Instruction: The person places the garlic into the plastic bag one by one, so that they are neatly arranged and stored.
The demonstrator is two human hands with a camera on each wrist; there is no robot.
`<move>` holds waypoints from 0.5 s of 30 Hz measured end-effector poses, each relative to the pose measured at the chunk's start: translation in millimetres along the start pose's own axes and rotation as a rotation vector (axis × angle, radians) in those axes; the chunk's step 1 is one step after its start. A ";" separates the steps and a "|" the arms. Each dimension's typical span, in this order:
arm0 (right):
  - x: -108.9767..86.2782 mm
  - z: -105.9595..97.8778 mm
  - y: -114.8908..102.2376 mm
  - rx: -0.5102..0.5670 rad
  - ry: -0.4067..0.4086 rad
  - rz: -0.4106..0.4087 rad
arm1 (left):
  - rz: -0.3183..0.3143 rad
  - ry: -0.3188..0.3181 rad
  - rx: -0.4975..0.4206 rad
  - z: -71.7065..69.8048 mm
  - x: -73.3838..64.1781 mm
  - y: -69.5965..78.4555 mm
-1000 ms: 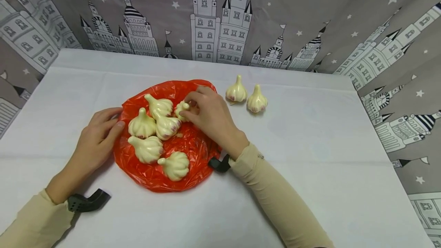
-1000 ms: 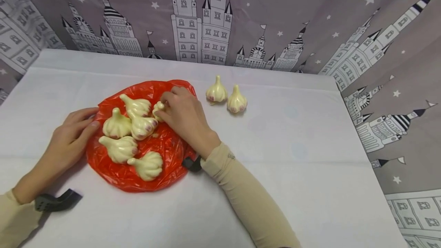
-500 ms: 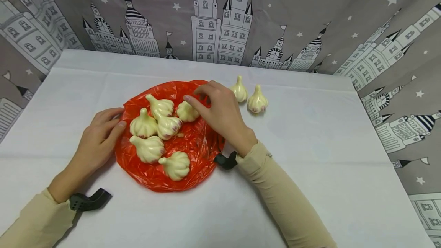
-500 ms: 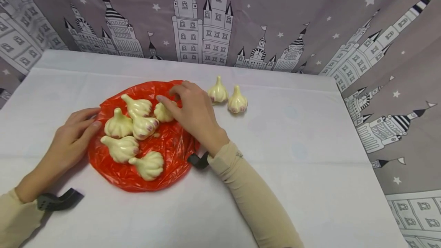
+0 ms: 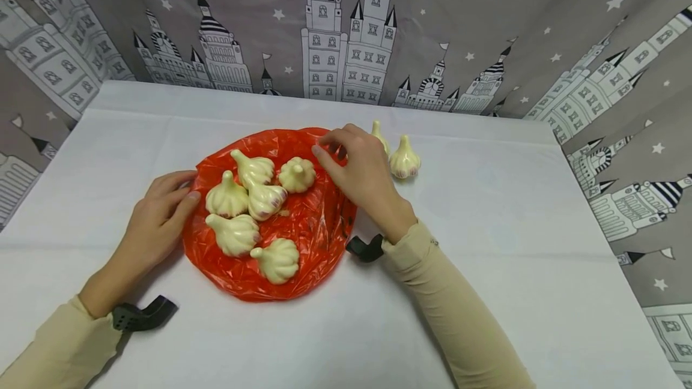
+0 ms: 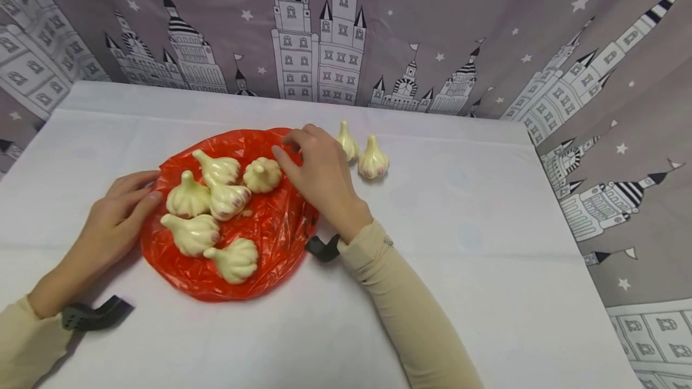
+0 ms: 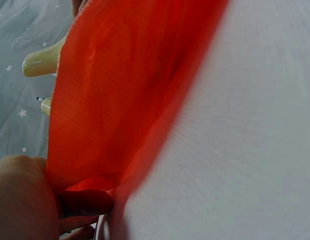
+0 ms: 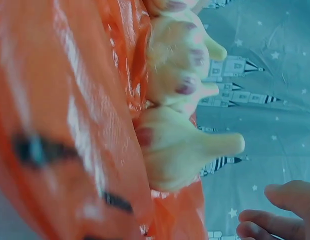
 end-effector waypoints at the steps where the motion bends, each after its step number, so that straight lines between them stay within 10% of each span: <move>1: -0.5 -1.3 1.6 0.002 0.010 -0.002 | 0.003 0.002 0.001 -0.2 -0.3 0.1; 15: -7.9 -22.2 34.7 -0.022 0.108 -0.008 | 0.013 0.007 -0.003 -0.6 -0.1 1.0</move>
Point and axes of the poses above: each hand's wrist, its own x-axis towards the middle knuckle, its own z-axis out of the palm, y = z × x, the point moved 5 cm from there along x, towards the middle knuckle, and after that the axes turned 3 degrees about y, right-handed, at the moved point
